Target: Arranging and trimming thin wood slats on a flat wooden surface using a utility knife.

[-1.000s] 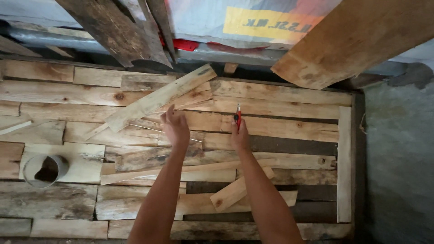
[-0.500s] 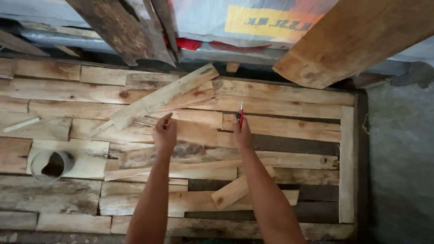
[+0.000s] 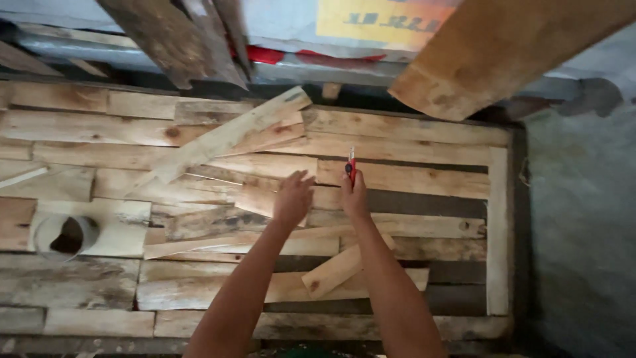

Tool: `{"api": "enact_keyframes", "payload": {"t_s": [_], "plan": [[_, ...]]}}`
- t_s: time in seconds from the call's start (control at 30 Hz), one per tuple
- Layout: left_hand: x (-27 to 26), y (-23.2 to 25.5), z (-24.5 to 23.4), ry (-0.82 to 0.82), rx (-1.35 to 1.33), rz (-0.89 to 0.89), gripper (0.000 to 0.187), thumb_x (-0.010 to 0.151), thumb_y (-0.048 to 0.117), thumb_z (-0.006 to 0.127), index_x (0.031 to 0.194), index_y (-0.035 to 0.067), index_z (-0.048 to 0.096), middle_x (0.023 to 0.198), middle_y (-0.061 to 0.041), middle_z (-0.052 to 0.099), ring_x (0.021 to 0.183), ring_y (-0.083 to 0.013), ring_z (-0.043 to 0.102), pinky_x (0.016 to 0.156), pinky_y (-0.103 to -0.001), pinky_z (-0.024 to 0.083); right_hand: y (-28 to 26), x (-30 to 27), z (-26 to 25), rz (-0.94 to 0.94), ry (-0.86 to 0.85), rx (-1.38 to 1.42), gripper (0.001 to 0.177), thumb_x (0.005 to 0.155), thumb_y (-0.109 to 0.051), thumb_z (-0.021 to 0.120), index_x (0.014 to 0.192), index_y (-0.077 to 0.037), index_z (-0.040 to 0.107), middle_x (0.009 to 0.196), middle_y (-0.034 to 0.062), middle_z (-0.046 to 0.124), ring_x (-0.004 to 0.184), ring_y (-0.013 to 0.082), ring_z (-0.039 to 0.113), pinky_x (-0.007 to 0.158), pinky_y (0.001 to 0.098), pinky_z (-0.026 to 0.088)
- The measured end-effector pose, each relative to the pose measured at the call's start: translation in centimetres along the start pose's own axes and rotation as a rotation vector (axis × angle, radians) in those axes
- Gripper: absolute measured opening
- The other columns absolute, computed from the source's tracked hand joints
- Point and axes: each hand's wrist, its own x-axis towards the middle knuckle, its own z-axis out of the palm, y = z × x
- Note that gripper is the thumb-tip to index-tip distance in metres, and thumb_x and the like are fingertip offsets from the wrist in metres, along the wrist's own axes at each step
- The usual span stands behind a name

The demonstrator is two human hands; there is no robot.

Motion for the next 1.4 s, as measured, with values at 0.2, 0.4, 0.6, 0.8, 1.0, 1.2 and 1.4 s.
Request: {"api": "enact_keyframes", "payload": {"t_s": [0.2,0.4,0.6,0.8,1.0,1.2,1.4], "plan": [[1.3,3.6,4.4,-0.101,0.167,0.149,0.055,0.095,0.027,0.063,0.148,0.021,0.05,0.163,-0.011,0.033,0.15,-0.034,0.029,0.113,-0.064,0.028,-2.5,-1.4,-6.0,0.22,0.189,-0.39,0.033,0.108,-0.028,0.053,0.129,-0.003,0.057,0.123,0.0233,0.064,0.113,0.0415,0.063,0.094,0.0489,0.05],[0.1,4.7,5.3,-0.121,0.185,0.061,0.057,0.095,0.027,0.062,0.15,0.027,0.048,0.17,-0.011,0.022,0.154,-0.0427,0.021,0.119,-0.064,0.026,7.2,-0.7,-11.8,-0.014,0.367,-0.512,0.052,0.112,-0.026,0.053,0.147,0.01,0.041,0.147,0.0309,0.044,0.131,0.0501,0.045,0.107,0.0543,0.04],[-0.7,4.1,6.5,-0.069,0.227,0.054,0.057,0.098,0.027,0.059,0.153,0.024,0.045,0.171,-0.012,0.018,0.154,-0.0464,0.018,0.115,-0.069,0.023,4.8,-0.9,-12.5,0.159,0.282,-0.419,0.047,0.11,-0.028,0.05,0.145,0.004,0.045,0.141,0.025,0.051,0.131,0.0455,0.051,0.111,0.0489,0.042],[-0.2,4.9,5.7,-0.106,0.268,0.041,0.062,0.097,0.025,0.058,0.156,0.022,0.04,0.171,-0.013,0.017,0.155,-0.0435,0.018,0.116,-0.07,0.022,6.7,-0.7,-12.1,0.14,0.28,-0.427,0.051,0.11,-0.027,0.049,0.148,0.006,0.04,0.151,0.0272,0.041,0.139,0.0462,0.044,0.115,0.0472,0.037],[-0.3,4.8,6.2,-0.092,0.307,0.061,0.061,0.099,0.026,0.055,0.157,0.021,0.036,0.171,-0.015,0.015,0.154,-0.0442,0.017,0.115,-0.071,0.02,3.9,-1.4,-12.2,0.129,0.26,-0.361,0.056,0.109,-0.027,0.047,0.153,0.007,0.035,0.16,0.0259,0.035,0.147,0.0439,0.038,0.12,0.0453,0.033],[-0.5,4.1,7.1,-0.071,0.314,0.066,0.059,0.103,0.027,0.051,0.16,0.021,0.033,0.171,-0.016,0.014,0.156,-0.0421,0.017,0.117,-0.07,0.02,6.0,-1.8,-12.1,0.093,0.222,-0.455,0.057,0.112,-0.026,0.047,0.158,0.005,0.032,0.165,0.0259,0.028,0.155,0.0459,0.023,0.122,0.0496,0.028],[-0.4,4.4,7.0,-0.071,0.306,0.046,0.06,0.103,0.028,0.05,0.16,0.021,0.033,0.172,-0.015,0.013,0.156,-0.0414,0.018,0.118,-0.07,0.018,3.1,-1.6,-12.5,0.13,0.194,-0.426,0.058,0.11,-0.025,0.046,0.158,0.005,0.03,0.166,0.0269,0.025,0.153,0.0436,0.026,0.122,0.0482,0.029]]}}
